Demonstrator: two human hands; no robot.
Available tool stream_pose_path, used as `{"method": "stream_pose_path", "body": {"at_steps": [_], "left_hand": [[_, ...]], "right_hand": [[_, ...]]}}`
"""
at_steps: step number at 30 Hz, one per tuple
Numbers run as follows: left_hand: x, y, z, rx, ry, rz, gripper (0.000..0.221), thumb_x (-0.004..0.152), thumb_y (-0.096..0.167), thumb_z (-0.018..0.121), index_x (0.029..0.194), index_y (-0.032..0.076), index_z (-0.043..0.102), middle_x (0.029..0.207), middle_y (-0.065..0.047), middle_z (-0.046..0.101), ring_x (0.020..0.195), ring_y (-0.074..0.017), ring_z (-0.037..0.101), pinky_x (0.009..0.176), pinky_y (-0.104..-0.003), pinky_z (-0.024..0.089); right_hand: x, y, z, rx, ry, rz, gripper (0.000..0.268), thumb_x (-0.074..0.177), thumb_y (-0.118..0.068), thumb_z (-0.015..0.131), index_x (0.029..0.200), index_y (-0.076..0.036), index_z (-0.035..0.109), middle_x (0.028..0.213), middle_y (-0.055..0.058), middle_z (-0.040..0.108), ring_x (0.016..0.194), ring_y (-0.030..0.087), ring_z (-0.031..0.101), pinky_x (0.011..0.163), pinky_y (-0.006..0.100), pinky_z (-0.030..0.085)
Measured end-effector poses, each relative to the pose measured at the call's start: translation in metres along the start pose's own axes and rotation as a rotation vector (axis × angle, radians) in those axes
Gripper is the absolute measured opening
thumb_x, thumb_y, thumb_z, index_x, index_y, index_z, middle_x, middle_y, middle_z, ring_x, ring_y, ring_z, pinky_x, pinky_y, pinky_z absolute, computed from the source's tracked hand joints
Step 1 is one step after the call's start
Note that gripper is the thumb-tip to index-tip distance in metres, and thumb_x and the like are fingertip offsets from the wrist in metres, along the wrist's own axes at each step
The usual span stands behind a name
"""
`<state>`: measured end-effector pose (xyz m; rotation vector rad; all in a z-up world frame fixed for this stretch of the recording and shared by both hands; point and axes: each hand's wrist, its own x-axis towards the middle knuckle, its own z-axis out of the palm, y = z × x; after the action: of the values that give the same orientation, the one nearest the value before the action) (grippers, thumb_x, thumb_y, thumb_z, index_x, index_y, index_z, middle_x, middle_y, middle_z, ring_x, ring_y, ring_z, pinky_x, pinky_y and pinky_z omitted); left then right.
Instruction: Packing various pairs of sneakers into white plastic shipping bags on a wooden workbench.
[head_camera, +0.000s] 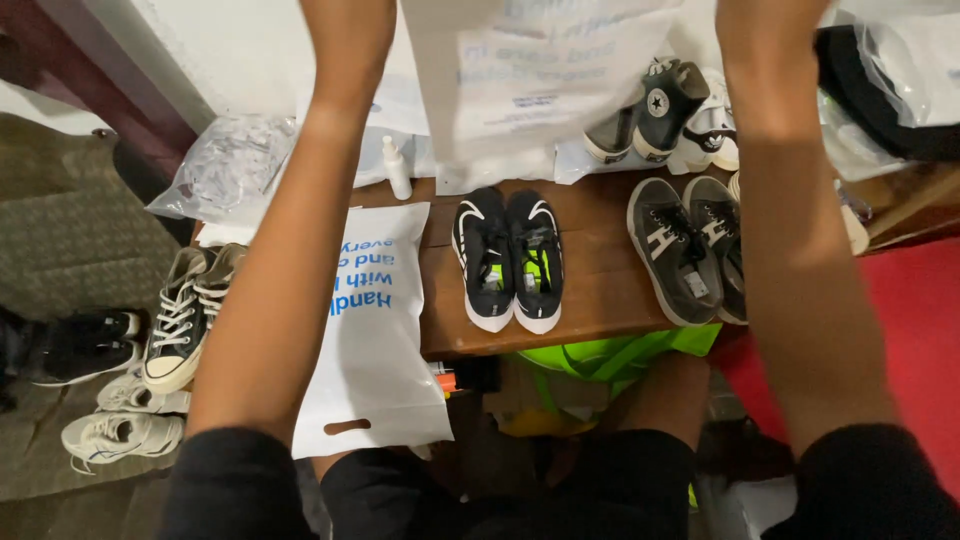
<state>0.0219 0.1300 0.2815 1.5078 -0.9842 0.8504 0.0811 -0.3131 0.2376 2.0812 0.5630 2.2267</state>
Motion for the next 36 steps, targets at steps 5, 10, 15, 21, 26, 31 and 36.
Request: {"method": "stream_pose_path", "body": {"at_steps": [5, 10, 15, 21, 26, 31, 36], "left_hand": [[-0.041, -0.007, 0.001, 0.06, 0.043, -0.001, 0.024, 0.099, -0.01, 0.061, 0.115, 0.001, 0.074, 0.111, -0.019, 0.075, 0.116, -0.0354, 0.069, 0.105, -0.048, 0.05], [-0.16, -0.026, -0.012, -0.027, -0.243, -0.448, 0.029, 0.085, -0.012, 0.067, 0.108, 0.004, 0.076, 0.109, -0.02, 0.077, 0.115, -0.0409, 0.068, 0.104, -0.054, 0.049], [-0.189, -0.041, -0.02, 0.112, -0.514, -0.635, 0.041, 0.083, -0.019, 0.059, 0.111, 0.005, 0.078, 0.115, -0.021, 0.076, 0.117, -0.0471, 0.065, 0.11, -0.061, 0.043], [-0.169, -0.001, -0.011, 0.539, -0.997, -0.723, 0.06, 0.081, -0.003, 0.069, 0.14, 0.012, 0.062, 0.15, -0.021, 0.053, 0.144, -0.0463, 0.04, 0.121, -0.068, 0.017], [-0.164, 0.03, 0.024, 0.389, -0.93, -0.59, 0.065, 0.083, 0.006, 0.073, 0.146, 0.005, 0.055, 0.154, -0.025, 0.047, 0.147, -0.046, 0.035, 0.12, -0.064, 0.022], [-0.234, -0.034, 0.073, 0.503, -0.794, -0.249, 0.036, 0.092, 0.027, 0.076, 0.124, 0.011, 0.073, 0.118, -0.01, 0.072, 0.116, -0.0257, 0.063, 0.097, -0.037, 0.045], [-0.233, -0.037, 0.089, 0.435, -0.665, -0.292, 0.011, 0.091, 0.011, 0.075, 0.101, 0.012, 0.08, 0.096, -0.01, 0.075, 0.094, -0.0264, 0.068, 0.083, -0.035, 0.049]], "right_hand": [[-0.023, -0.073, -0.056, -0.05, 0.01, -0.042, 0.041, 0.089, -0.003, 0.065, 0.115, -0.018, 0.092, 0.103, -0.001, 0.081, 0.092, 0.023, 0.072, 0.087, 0.032, 0.056], [-0.138, -0.173, -0.127, 0.228, -0.447, 0.199, 0.043, 0.093, 0.0, 0.051, 0.121, -0.018, 0.08, 0.113, 0.009, 0.077, 0.104, 0.035, 0.069, 0.096, 0.047, 0.052], [-0.201, -0.213, -0.128, 0.395, -0.689, 0.298, 0.047, 0.09, 0.004, 0.058, 0.123, -0.023, 0.077, 0.122, 0.004, 0.074, 0.119, 0.034, 0.066, 0.099, 0.049, 0.051], [-0.206, -0.212, -0.13, 0.378, -0.759, 0.29, 0.048, 0.089, -0.001, 0.061, 0.128, -0.027, 0.075, 0.129, 0.005, 0.068, 0.124, 0.034, 0.062, 0.106, 0.053, 0.044], [-0.186, -0.227, -0.128, 0.348, -0.702, 0.167, 0.041, 0.091, -0.019, 0.071, 0.129, -0.033, 0.073, 0.13, 0.0, 0.066, 0.121, 0.028, 0.063, 0.11, 0.055, 0.037], [-0.18, -0.242, -0.121, 0.271, -0.675, 0.044, 0.024, 0.084, -0.013, 0.08, 0.102, -0.028, 0.076, 0.111, -0.003, 0.062, 0.1, 0.021, 0.063, 0.095, 0.054, 0.044], [-0.177, -0.239, -0.114, 0.314, -0.689, 0.108, 0.006, 0.092, -0.017, 0.075, 0.09, -0.023, 0.075, 0.092, -0.004, 0.059, 0.089, 0.019, 0.06, 0.091, 0.048, 0.042]]}}
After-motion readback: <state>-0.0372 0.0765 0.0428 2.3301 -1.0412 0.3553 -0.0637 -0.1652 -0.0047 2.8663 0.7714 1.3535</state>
